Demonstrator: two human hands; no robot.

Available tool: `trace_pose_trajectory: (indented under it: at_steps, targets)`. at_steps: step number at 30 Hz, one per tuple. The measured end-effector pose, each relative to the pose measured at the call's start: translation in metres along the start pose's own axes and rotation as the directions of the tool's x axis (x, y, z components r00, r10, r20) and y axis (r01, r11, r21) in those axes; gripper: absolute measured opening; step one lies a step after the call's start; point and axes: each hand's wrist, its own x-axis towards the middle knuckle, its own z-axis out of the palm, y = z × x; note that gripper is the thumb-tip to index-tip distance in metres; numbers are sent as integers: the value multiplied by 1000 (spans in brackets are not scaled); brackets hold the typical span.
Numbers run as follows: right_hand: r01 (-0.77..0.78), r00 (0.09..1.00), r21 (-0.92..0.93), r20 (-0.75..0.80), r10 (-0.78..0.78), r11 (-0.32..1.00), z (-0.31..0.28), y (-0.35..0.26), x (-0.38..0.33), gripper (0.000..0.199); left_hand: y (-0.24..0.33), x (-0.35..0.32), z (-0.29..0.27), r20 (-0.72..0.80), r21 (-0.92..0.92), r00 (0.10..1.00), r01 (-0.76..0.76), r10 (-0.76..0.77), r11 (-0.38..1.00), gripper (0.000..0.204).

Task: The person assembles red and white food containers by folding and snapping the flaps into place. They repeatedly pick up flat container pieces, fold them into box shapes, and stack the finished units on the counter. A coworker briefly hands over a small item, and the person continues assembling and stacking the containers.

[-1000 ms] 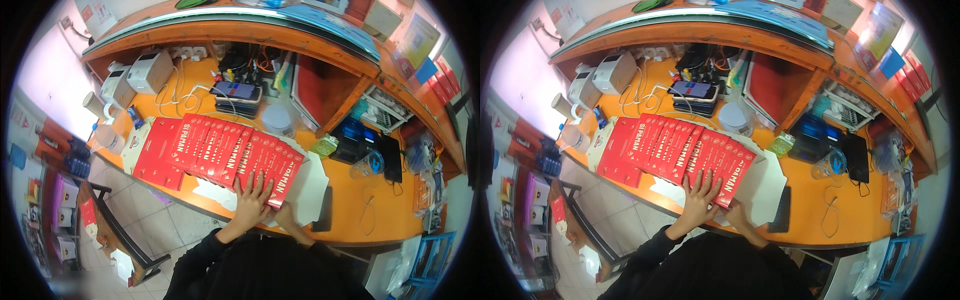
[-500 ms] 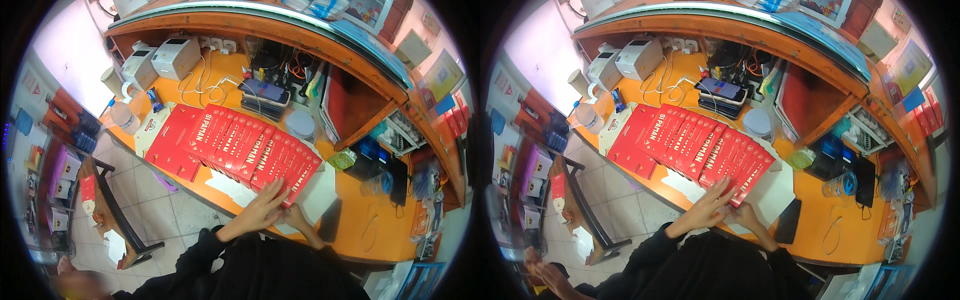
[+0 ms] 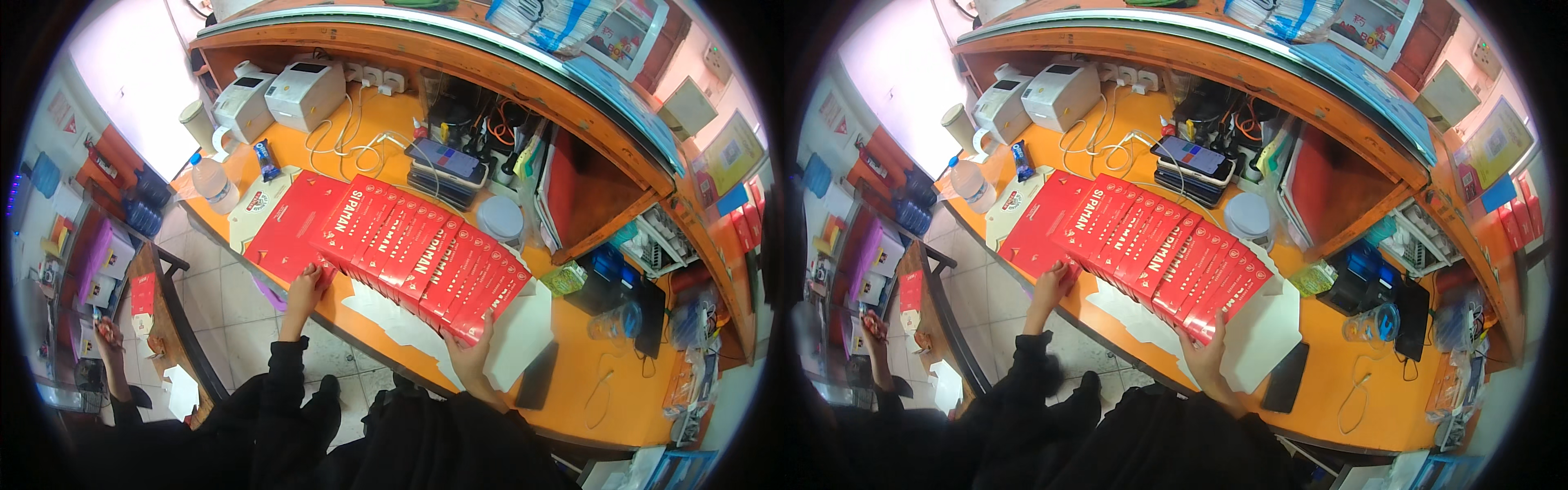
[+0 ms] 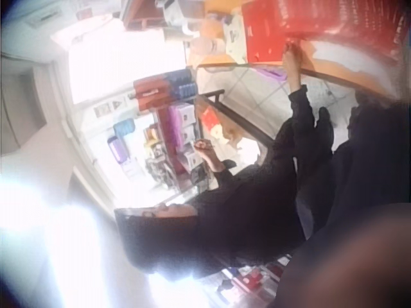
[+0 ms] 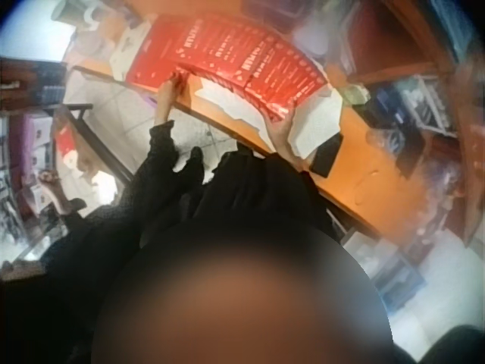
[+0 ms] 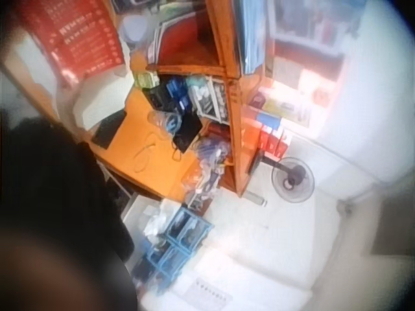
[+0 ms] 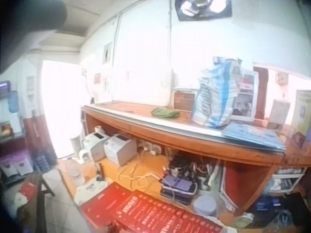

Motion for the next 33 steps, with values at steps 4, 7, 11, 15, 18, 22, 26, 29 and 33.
trace_pose_trajectory:
  at_steps: [4,7,11,15,18,22,26,29,33]
  targets:
    - [141,990,-315,60,-128,939,-39,3,13,72,-4,8,-12,100,94,993,-68,59,993,36]
    - [44,996,-150,84,-31,988,-67,4,17,64,-1,14,-9,177,347,978,-164,108,923,21]
    - [-63,986,8,152,61,998,-60,4,11,59,11,16,-11,169,461,976,-200,136,864,19]
    - [199,976,-207,127,-175,958,-41,0,8,55,18,18,-31,264,103,964,12,-39,995,41]
    - [185,980,-199,115,-164,962,-38,-4,10,55,31,31,-41,46,-684,993,112,-111,721,64]
    - [223,972,-250,129,-196,942,-41,-7,14,53,76,51,-47,-427,-647,877,-126,-221,752,71]
    - [276,961,-249,99,-259,928,-39,-4,20,52,143,13,-33,-117,-15,904,-417,412,909,62]
    - [292,954,-198,130,-271,936,-35,0,21,50,163,3,-28,-62,0,891,-450,449,893,62]
    - [312,939,-123,192,-286,942,-31,8,20,47,155,6,-27,6,-4,892,-452,452,892,65]
